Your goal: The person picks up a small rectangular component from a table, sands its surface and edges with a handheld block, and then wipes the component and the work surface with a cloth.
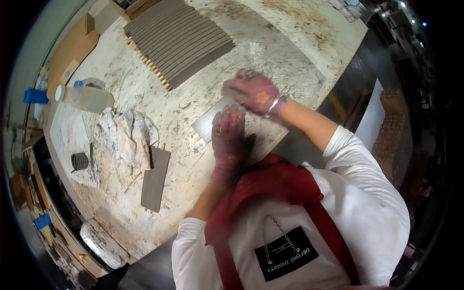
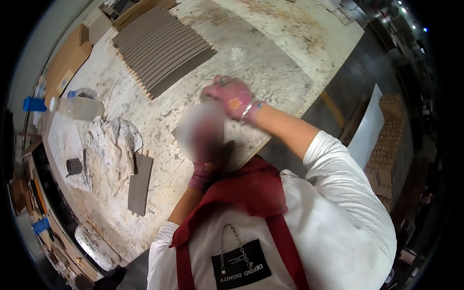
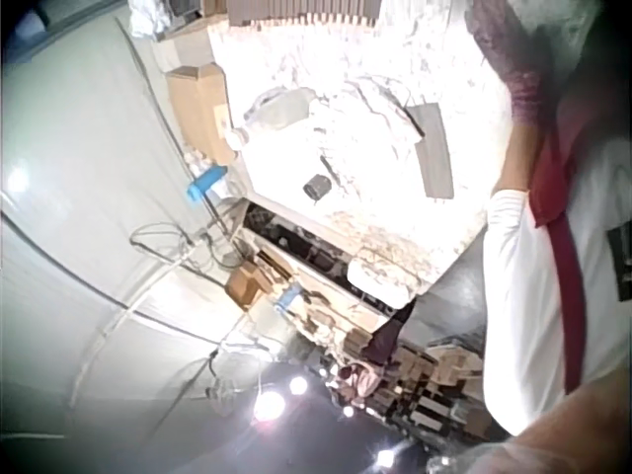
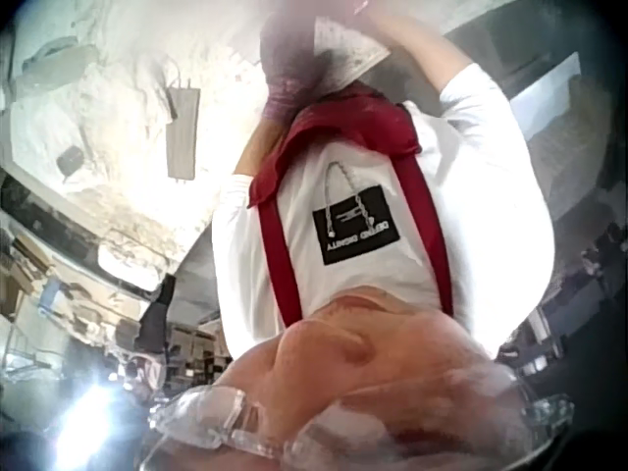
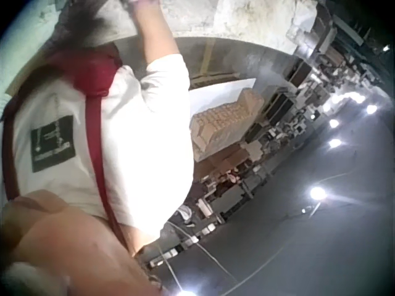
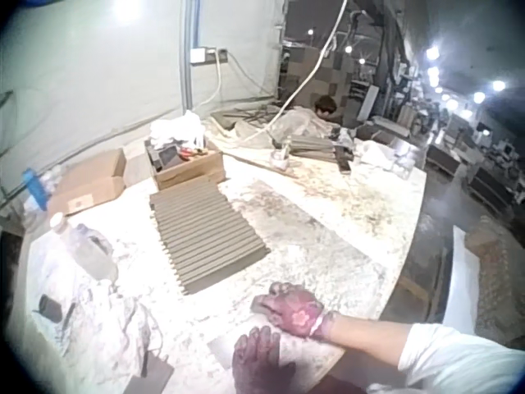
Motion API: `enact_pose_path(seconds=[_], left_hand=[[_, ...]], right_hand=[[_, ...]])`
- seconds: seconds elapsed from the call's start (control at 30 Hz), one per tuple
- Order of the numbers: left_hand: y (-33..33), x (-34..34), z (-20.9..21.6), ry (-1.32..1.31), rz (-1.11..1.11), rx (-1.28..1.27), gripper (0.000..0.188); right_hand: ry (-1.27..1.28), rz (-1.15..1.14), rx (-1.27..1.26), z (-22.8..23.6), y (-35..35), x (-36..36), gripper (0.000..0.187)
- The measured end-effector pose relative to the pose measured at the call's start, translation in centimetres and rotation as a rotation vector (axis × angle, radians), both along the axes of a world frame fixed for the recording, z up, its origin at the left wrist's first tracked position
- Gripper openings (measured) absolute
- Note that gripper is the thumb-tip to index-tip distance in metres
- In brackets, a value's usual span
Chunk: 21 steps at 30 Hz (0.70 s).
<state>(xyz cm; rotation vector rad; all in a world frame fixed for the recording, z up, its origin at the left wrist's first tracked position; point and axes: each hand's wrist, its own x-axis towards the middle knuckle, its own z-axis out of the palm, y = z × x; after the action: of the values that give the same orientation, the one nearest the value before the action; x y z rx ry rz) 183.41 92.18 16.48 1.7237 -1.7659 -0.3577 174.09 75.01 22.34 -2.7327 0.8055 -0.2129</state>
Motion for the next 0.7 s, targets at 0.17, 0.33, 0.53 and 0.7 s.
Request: enact_pose_path(seconds=[0.17,0.33,0.53,0.7], left_hand=[[-1.0,0.0,3.2,-0.111,0.029,0.013,0.059],[-0.4,6.9,7.5,0.098,0.085,0.046,0.041],[7.9,20.7,3.9,-0.527,0.598,0.103,0.058],[4.8,19.6,7.7,-0.473,0.436,0.049,0.032]], right_hand=[[-0.092,-0.397,-0.033,0.6,-4.1,-7.5,0.030],[-0.795,-0.364,0.765,-0.4,-1.8,-6.7,0.048],[-1.142,-0.537,1.386,-2.0,0.7,-3.9,0.043],[-1.447,-0.591,1.576,-3.3,1.3,-3.4,0.040]])
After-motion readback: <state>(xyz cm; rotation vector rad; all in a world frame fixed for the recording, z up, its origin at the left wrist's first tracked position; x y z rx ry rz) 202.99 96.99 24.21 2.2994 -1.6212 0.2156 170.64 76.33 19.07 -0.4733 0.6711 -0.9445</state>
